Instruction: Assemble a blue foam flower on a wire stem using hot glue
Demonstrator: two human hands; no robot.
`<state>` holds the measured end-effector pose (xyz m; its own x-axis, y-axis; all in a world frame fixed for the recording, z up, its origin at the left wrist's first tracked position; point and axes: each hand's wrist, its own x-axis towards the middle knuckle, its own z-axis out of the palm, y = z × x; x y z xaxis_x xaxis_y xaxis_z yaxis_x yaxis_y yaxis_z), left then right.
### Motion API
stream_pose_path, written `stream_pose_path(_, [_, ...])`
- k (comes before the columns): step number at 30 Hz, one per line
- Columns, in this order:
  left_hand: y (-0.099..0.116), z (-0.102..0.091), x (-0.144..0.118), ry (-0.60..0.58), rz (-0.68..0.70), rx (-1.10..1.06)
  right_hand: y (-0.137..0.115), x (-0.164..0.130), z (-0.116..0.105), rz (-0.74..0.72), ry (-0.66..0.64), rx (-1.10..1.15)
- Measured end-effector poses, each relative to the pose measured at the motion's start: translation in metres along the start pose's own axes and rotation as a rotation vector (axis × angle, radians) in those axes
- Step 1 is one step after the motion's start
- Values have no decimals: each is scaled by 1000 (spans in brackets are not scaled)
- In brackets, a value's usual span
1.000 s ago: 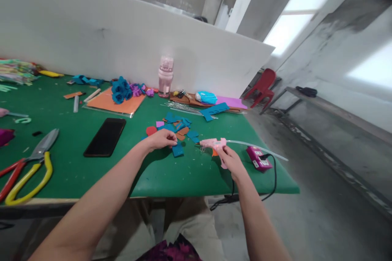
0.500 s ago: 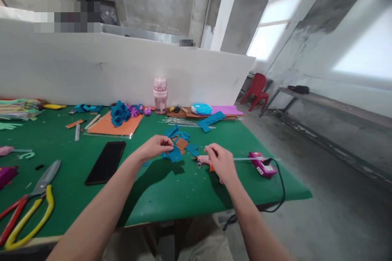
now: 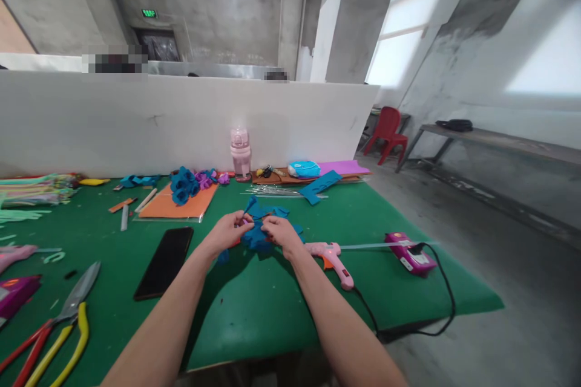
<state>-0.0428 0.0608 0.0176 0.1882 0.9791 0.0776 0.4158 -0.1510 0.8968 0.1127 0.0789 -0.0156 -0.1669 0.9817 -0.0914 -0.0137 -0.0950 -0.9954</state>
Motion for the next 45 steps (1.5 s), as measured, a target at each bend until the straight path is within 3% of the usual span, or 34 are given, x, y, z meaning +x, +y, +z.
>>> stream_pose_path(3, [1,4,-3,82,3,-90,1,4,-9,-25,120,100])
stream_pose_path(7, [5,10,-6,3,-45,-261,0,3,-20,-62,219,218])
stream_pose_path(14, [8,23,-8,-127,-99,-476,-2,-1,-25,-118,289,298])
stream_pose_path(23, [12,38,-11,-134,-141,-680,-6,-3,-24,-129,325,265])
stream_pose_path(30, [17,40,-14,-155,-189,-684,-9,-5,-26,-126,348,278])
stream_pose_path(36, [13,42,-13,-161,-135,-663,-7,-3,-27,-146,363,265])
stream_pose_path(45, [11,44,-11,-87,-114,-584,-9,-5,-26,-171,344,248])
